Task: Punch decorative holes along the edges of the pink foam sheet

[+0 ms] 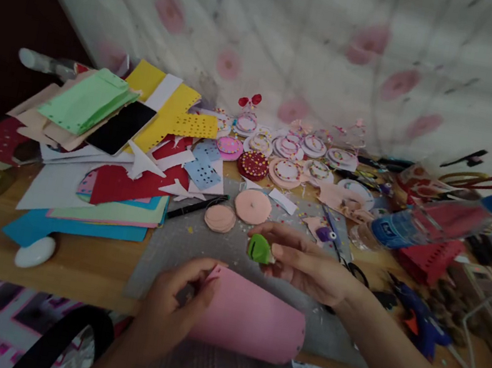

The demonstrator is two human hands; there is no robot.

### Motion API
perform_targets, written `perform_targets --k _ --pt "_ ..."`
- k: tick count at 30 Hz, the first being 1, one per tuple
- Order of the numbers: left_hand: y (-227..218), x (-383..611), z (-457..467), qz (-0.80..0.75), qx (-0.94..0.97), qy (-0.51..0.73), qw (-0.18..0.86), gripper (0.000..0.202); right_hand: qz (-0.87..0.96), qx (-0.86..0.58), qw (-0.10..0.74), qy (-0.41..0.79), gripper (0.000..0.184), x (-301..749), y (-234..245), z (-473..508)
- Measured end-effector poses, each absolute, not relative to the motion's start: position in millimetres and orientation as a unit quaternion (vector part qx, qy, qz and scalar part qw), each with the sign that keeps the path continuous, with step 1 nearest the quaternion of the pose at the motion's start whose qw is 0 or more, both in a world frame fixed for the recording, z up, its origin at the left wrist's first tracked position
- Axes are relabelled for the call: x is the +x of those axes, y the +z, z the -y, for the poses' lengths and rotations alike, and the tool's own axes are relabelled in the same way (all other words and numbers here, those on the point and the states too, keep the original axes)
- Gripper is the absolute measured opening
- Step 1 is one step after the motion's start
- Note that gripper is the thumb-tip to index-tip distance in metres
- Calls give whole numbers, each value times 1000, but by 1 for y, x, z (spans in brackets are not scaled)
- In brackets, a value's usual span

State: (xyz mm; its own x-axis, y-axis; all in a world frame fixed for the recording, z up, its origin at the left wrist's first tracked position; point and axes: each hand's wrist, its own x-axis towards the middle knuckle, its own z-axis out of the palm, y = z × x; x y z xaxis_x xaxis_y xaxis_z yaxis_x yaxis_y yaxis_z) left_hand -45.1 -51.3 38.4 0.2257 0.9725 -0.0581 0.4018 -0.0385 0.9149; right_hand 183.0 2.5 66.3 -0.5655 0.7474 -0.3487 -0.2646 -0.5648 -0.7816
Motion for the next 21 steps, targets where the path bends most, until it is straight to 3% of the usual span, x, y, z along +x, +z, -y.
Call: perform_targets --k 8,17,21 --pt "47 -39 57 -510 687 346 384 13 494 -400 268 724 43 170 73 10" --pt "50 -38 60 -477 733 373 311 10 669 -463 197 548 28 164 102 24" --pt "46 -35 62 -486 728 398 274 10 690 -463 193 522 28 160 100 26"
